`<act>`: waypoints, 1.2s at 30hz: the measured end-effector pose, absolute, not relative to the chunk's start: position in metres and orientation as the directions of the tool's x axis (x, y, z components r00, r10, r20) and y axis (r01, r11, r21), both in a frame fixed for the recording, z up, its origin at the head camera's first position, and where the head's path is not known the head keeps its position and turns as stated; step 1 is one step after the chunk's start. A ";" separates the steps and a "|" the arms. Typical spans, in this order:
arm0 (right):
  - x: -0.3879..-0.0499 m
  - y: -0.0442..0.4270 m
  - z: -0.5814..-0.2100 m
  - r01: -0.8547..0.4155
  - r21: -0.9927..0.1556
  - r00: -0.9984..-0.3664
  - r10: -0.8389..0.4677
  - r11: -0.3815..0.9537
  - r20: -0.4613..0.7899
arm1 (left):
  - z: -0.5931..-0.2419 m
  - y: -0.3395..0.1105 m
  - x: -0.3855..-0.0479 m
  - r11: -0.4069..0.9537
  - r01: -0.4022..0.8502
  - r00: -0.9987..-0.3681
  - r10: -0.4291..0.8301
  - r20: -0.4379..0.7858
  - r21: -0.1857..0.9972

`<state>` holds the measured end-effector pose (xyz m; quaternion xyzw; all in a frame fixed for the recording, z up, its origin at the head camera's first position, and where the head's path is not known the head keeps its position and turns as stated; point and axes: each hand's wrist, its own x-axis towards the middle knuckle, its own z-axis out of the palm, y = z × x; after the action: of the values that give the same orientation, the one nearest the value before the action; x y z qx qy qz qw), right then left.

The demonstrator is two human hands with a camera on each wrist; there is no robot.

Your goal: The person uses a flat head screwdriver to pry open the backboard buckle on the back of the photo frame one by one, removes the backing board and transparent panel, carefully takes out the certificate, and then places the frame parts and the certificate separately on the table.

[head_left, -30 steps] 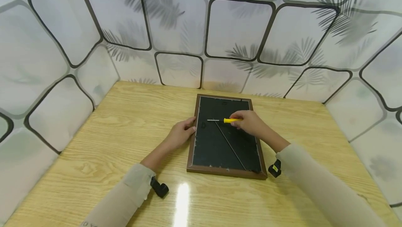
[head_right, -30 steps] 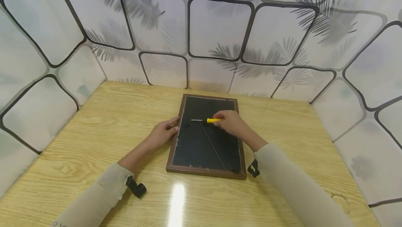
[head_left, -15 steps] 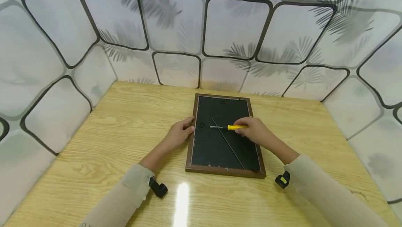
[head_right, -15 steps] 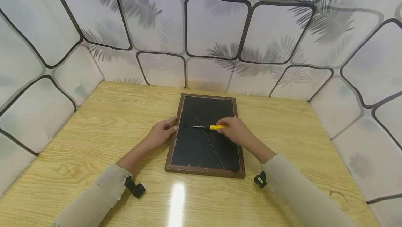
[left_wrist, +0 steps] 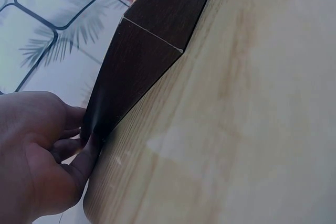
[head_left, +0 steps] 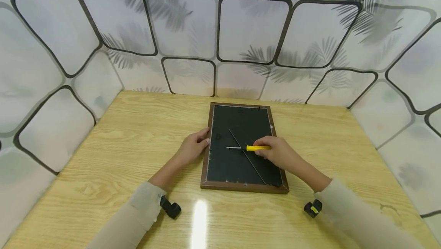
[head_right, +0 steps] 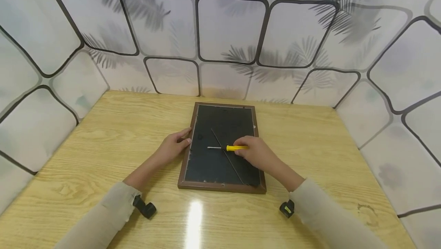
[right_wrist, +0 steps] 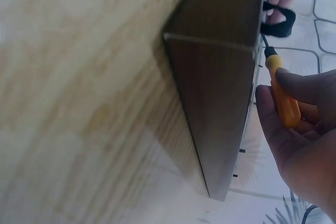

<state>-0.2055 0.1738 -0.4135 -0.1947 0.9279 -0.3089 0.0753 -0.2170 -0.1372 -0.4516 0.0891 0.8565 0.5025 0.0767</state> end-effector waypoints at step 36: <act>-0.197 0.132 -0.418 -0.407 -0.588 -0.884 -0.464 0.699 0.060 | -0.451 -0.135 -0.218 0.493 0.079 -0.973 0.228 -0.041 0.866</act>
<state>-0.1974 0.1322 -0.4184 -0.2365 0.9205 -0.3076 0.0462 -0.2175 -0.1353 -0.4507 0.0890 0.8608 0.4954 0.0752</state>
